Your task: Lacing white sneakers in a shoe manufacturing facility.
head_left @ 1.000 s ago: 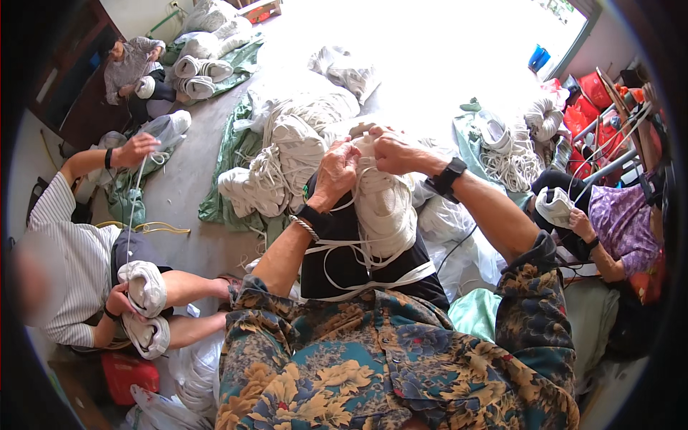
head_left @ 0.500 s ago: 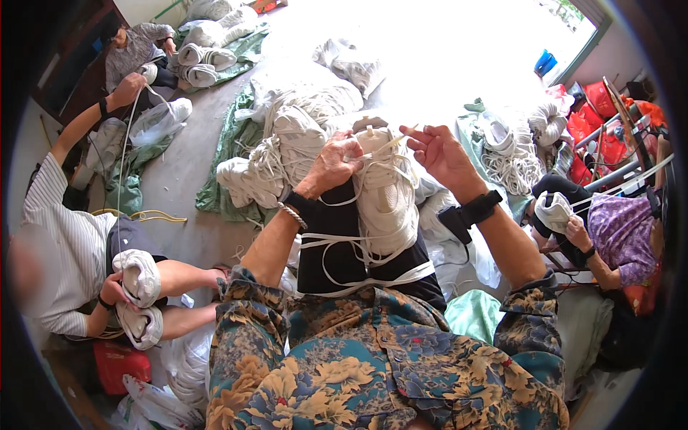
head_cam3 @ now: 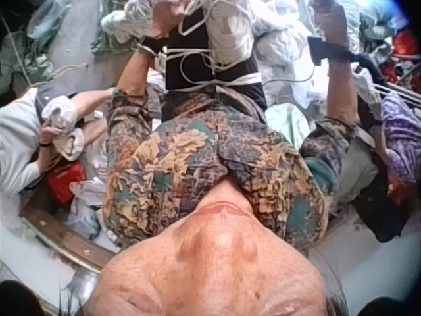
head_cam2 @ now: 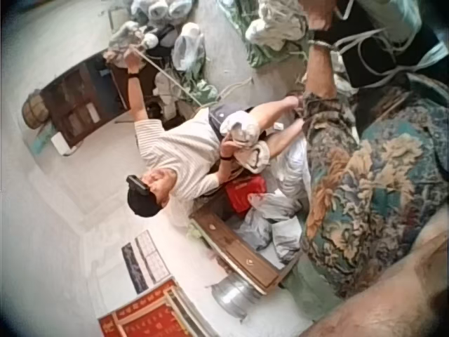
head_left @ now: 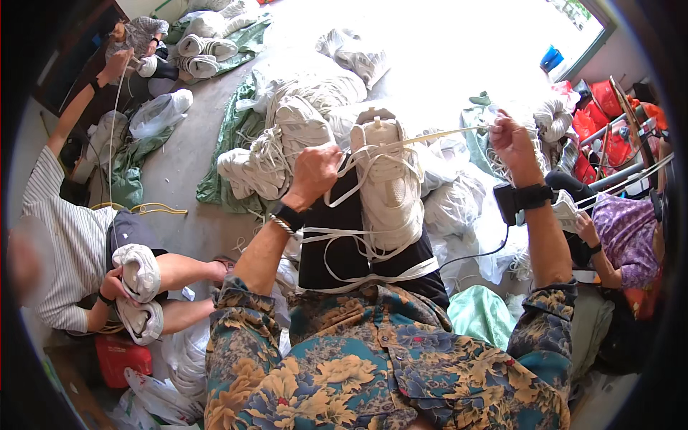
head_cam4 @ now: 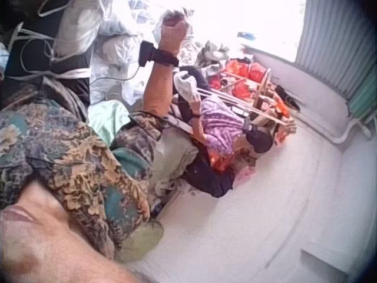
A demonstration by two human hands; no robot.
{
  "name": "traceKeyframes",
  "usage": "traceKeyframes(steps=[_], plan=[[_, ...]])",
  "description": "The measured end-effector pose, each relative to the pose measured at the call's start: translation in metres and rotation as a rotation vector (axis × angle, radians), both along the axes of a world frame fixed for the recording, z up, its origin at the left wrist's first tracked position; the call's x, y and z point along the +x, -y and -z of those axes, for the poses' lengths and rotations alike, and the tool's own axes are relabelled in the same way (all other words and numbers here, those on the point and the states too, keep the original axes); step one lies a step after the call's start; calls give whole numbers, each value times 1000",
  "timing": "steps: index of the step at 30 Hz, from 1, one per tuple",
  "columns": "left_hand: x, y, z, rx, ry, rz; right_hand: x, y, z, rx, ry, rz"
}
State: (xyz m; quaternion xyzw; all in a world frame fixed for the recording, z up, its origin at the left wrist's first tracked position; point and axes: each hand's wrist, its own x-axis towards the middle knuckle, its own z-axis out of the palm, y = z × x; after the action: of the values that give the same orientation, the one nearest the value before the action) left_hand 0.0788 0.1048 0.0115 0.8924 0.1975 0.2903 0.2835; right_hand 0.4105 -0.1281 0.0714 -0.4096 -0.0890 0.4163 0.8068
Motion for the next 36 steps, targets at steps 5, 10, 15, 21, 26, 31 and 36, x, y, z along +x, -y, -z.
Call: traceKeyframes(steps=[5, 10, 15, 21, 26, 31, 36], plan=[[-38, -15, 6, -155, -24, -167, 18, 19, -10, -89, 51, 132], [18, 19, -14, -74, 83, 9, 0, -11, -2, -39, 9, -31], [30, 11, -9, 135, 113, 121, 28, 8, -21, -32, 20, 92], [-46, -25, 15, -468, 1, -58, 91, 75, 0, -31, -36, 244], [-60, -25, 14, -1169, 80, 184, 63, 51, 4, -88, -44, 184], [-88, -40, 17, -1346, 525, -236, 138, 138, -14, 82, -55, 208], [-266, -109, 105, -1283, 725, -916, 193, 226, -42, 4, -37, 425]])
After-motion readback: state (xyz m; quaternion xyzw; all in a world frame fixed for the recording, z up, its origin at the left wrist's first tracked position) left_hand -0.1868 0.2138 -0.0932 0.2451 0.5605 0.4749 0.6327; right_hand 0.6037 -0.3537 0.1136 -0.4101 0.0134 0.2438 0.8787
